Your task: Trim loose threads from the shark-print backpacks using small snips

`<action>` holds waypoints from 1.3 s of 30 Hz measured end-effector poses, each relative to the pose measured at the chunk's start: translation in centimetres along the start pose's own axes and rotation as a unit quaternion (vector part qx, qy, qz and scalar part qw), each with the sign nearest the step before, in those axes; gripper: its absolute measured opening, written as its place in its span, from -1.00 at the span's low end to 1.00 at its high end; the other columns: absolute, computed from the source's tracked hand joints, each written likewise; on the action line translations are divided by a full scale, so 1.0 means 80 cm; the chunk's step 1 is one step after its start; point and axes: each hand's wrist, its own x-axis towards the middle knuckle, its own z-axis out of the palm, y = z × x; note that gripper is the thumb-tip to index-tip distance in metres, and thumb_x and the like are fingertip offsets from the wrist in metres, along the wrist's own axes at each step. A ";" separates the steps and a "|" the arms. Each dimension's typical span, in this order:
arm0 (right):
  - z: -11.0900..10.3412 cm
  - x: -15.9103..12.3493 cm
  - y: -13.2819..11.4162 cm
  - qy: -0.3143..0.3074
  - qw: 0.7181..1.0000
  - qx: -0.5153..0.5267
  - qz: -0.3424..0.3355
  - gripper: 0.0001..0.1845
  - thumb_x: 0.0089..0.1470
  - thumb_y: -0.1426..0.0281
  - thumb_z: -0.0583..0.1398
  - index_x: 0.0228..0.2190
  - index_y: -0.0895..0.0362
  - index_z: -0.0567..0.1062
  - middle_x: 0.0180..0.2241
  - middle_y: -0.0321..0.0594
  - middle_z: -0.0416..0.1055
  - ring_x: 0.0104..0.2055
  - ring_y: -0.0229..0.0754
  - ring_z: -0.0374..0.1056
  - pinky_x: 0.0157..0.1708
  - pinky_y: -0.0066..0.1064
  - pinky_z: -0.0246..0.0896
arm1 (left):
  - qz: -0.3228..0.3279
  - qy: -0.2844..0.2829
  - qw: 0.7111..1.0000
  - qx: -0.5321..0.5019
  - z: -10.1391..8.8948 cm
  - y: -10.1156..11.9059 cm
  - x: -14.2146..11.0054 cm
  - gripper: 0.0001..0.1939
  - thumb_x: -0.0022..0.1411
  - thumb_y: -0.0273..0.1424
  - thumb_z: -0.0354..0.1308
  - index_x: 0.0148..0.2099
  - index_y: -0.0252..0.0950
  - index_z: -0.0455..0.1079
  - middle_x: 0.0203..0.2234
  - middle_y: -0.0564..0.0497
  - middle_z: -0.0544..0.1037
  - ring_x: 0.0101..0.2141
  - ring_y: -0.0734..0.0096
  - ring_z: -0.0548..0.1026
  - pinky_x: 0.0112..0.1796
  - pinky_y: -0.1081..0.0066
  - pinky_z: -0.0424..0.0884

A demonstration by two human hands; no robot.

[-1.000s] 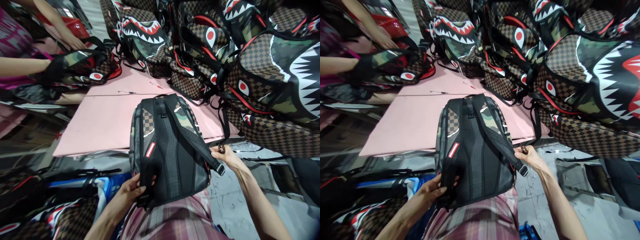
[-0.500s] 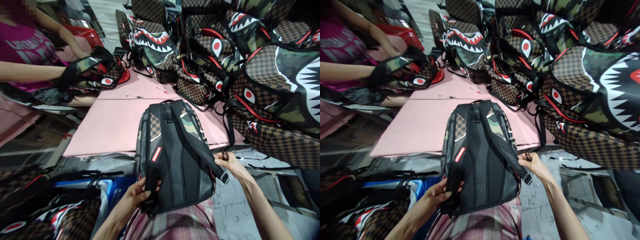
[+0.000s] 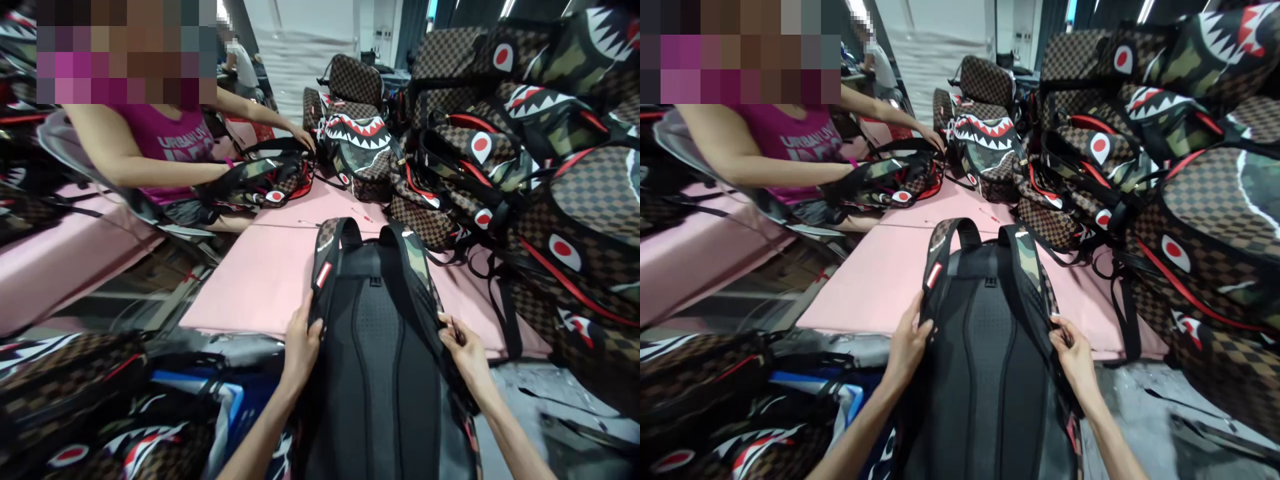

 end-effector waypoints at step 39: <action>0.079 0.055 -0.082 0.015 0.825 -0.518 -0.226 -0.21 0.05 0.17 0.14 0.23 -0.02 -0.08 0.25 -0.02 -0.17 -0.40 0.00 0.43 -0.57 -0.18 0.37 | 0.105 -0.043 0.983 0.143 0.047 -0.007 0.067 -0.21 0.04 -0.45 0.15 0.28 -0.22 -0.11 0.07 -0.20 0.24 0.09 0.06 0.24 0.04 0.08 0.24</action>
